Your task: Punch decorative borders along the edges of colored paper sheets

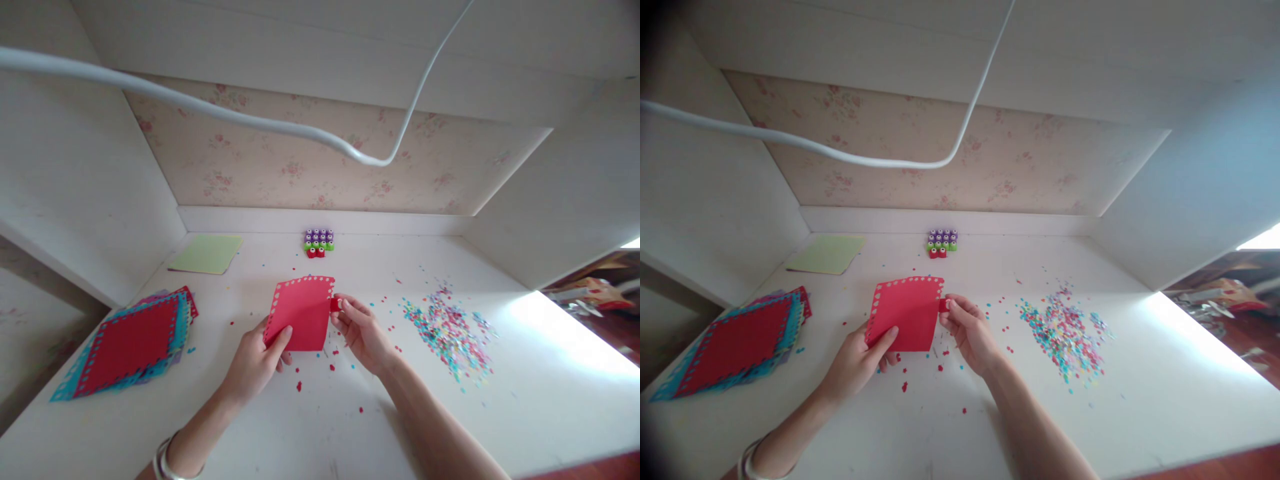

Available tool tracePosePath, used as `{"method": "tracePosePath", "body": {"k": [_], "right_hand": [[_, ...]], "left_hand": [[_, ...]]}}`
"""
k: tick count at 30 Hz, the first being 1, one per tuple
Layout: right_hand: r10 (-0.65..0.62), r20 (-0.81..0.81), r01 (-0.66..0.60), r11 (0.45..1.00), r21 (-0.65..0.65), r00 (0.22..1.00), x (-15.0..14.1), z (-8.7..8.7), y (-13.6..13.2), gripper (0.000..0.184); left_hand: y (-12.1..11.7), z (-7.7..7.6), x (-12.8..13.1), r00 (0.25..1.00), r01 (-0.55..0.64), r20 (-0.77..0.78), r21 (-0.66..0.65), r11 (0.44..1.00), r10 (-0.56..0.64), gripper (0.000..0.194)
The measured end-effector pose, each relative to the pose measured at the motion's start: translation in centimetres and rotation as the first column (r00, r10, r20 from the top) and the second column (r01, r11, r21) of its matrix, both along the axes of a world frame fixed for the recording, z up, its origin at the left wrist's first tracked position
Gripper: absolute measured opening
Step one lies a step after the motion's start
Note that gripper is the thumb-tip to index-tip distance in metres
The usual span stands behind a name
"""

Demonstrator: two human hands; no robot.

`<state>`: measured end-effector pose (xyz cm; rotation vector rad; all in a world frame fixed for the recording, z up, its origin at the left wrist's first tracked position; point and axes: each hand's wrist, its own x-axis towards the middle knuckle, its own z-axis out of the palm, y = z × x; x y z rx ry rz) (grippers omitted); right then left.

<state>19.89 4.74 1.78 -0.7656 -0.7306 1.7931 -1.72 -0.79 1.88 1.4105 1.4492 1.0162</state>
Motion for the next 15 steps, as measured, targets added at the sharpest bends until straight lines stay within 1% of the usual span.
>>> {"method": "tracePosePath", "body": {"k": [4, 15], "right_hand": [[-0.024, -0.002, 0.024, 1.000, -0.016, 1.000, 0.06, 0.00, 0.02, 0.022], [-0.037, 0.003, 0.037, 0.999, -0.028, 0.999, -0.06, 0.28, -0.06, 0.024]], "left_hand": [[0.01, -0.14, 0.03, 1.000, -0.013, 0.022, -0.017, 1.000, 0.013, 0.035], [-0.13, -0.25, -0.02, 0.999, -0.010, 0.050, -0.012, 1.000, 0.011, 0.034]]}}
